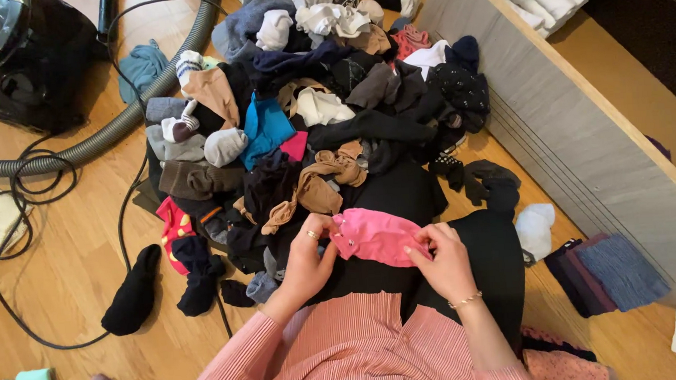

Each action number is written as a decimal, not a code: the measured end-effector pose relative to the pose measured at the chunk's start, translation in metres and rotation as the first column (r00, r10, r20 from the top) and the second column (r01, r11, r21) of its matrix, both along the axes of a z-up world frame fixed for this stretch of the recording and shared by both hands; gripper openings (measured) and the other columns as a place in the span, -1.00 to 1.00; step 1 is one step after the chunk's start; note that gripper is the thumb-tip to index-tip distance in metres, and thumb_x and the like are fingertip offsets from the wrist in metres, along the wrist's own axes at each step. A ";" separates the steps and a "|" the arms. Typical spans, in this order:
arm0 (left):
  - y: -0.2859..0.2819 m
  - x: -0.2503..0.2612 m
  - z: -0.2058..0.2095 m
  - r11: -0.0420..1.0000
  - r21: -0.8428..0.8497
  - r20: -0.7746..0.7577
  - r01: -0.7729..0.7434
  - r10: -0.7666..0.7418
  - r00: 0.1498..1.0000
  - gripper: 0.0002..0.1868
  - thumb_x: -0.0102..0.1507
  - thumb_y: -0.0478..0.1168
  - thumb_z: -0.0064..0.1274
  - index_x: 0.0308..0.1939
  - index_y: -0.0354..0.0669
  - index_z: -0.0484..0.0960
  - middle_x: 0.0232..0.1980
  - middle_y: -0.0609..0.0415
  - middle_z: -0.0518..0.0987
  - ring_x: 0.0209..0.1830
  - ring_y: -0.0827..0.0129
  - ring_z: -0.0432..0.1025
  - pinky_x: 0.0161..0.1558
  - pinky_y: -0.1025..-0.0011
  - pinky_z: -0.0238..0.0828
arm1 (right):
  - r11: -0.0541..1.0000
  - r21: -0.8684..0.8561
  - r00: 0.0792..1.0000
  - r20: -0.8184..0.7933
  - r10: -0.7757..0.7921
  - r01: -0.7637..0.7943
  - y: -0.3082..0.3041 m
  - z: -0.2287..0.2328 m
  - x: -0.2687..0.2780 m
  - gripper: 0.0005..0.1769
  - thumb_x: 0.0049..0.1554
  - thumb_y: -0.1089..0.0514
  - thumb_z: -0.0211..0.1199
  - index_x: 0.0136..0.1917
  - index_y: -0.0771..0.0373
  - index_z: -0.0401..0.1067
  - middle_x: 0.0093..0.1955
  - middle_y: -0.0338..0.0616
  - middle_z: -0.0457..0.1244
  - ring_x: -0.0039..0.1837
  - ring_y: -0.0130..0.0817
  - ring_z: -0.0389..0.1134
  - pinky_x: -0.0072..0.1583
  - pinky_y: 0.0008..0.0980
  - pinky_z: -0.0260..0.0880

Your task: The person sits on the floor and folds various socks from a large pile. They pick up socks of different colors, fold them by hand, and place them into an open drawer or onto a small stack on the floor.

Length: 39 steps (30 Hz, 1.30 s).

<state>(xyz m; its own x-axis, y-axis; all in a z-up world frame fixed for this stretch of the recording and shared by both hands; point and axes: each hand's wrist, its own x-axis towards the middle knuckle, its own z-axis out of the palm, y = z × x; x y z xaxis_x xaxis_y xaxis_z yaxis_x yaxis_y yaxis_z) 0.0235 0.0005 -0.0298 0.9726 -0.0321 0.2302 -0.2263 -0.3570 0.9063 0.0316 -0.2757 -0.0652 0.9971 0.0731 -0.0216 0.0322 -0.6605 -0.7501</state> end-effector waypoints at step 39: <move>-0.029 -0.013 -0.024 0.949 -0.106 -0.076 -0.297 0.290 0.954 -0.66 0.12 -0.62 -0.16 -0.08 -0.27 0.36 -0.18 -0.10 0.48 -0.20 0.12 0.42 -0.10 0.37 0.40 | 0.463 0.708 0.844 -0.482 -0.235 0.533 0.017 -0.001 -0.032 -0.93 0.22 0.23 0.20 -0.04 0.27 0.46 -0.17 -0.36 0.30 -0.14 -0.58 0.28 -0.09 -0.54 0.32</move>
<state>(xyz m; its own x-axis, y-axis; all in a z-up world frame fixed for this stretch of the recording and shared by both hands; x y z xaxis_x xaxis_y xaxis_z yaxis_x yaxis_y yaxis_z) 0.0102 -0.0286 -0.0537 0.9470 0.2802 0.1573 -0.0721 -0.2919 0.9537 0.0000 -0.2583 -0.0662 0.8796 -0.1820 -0.4396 -0.3673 0.3276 -0.8705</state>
